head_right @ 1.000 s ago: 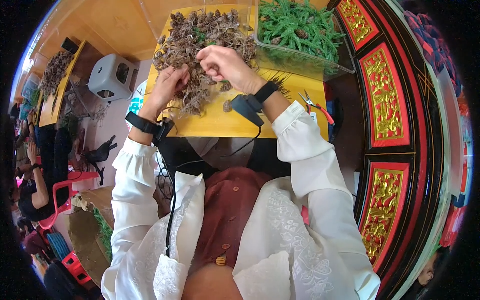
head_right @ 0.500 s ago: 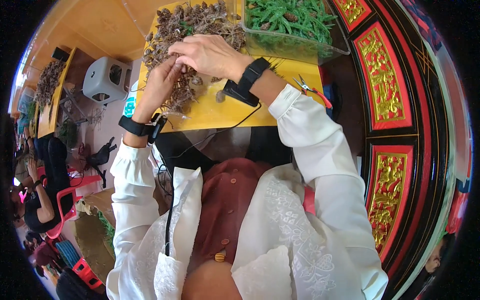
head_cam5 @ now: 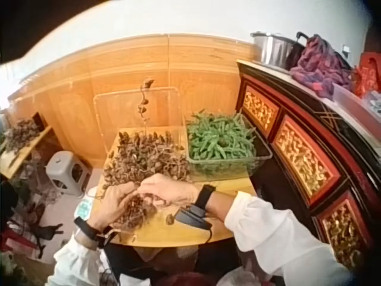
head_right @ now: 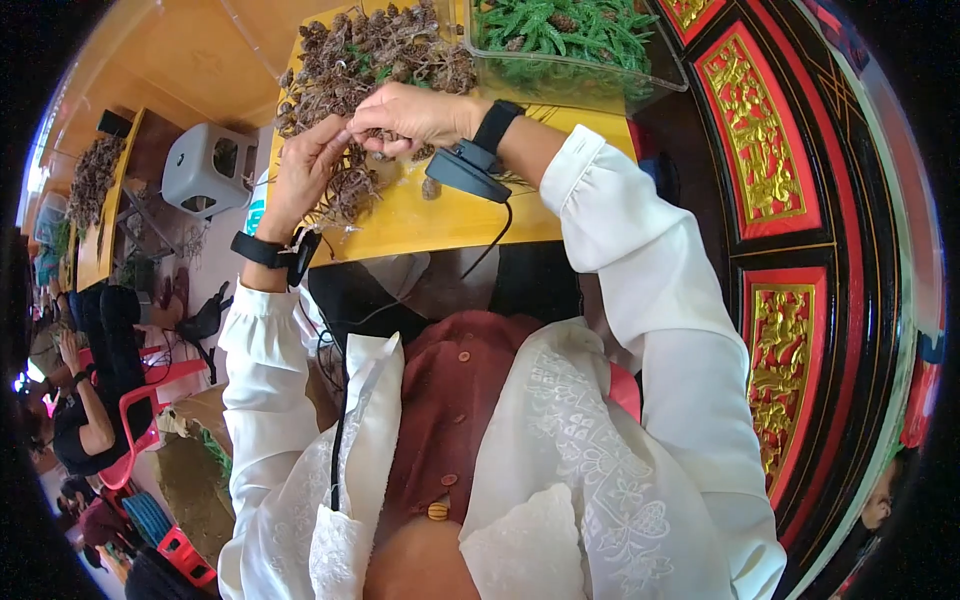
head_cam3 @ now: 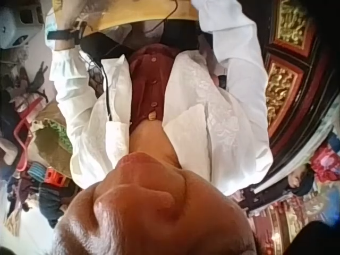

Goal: Trimming green plastic leaves and wiring brown decorative pods to assemble artificial plants.

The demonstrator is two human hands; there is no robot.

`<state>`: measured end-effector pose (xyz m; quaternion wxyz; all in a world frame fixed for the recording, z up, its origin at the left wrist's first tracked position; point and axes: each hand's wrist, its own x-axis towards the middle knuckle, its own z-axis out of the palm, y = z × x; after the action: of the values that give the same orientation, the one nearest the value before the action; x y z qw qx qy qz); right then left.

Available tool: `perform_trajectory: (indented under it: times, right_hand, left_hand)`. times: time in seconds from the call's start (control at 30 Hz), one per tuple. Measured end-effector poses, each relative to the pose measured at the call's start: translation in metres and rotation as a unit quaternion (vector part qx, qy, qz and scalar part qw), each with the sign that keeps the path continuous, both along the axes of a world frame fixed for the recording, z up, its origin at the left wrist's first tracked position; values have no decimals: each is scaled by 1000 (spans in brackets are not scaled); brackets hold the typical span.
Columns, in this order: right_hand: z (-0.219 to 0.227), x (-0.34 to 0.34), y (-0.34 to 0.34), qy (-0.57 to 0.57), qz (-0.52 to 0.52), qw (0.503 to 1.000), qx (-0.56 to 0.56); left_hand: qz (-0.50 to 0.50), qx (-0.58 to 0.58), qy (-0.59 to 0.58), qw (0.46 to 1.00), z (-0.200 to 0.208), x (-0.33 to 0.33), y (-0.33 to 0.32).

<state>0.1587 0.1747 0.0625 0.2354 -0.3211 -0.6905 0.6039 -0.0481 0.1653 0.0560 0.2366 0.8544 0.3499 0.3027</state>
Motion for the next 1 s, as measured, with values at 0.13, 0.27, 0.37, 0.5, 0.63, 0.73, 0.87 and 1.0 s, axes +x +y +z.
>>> perform_trajectory:
  times: [0.13,0.27,0.37,0.5,0.63,0.73,0.87,1.0]
  right_hand:
    - [-12,-16,-26,247,-34,930,-271]
    - [-21,-22,-28,427,-40,841,-328]
    - [-19,-13,-11,678,78,675,-280]
    - [9,5,-9,377,-161,899,-154]
    - [-40,35,6,-226,-277,915,188]
    - [-57,28,-2,-350,-269,833,333]
    - [-63,27,-7,-406,-263,784,389]
    - [-58,27,-15,-412,-276,773,395]
  left_hand:
    - [-13,5,-57,998,2,1,3]
    - [-10,-48,-85,995,11,3,10]
    - [6,-46,-33,998,3,-8,13]
    - [-13,-32,-18,999,-17,-17,5]
    - [33,-151,-101,983,-20,-8,-4]
    - [115,-120,-126,978,-41,-9,1]
    - [135,-162,-92,973,-51,-10,3]
    - [127,-140,-32,981,-41,0,-8]
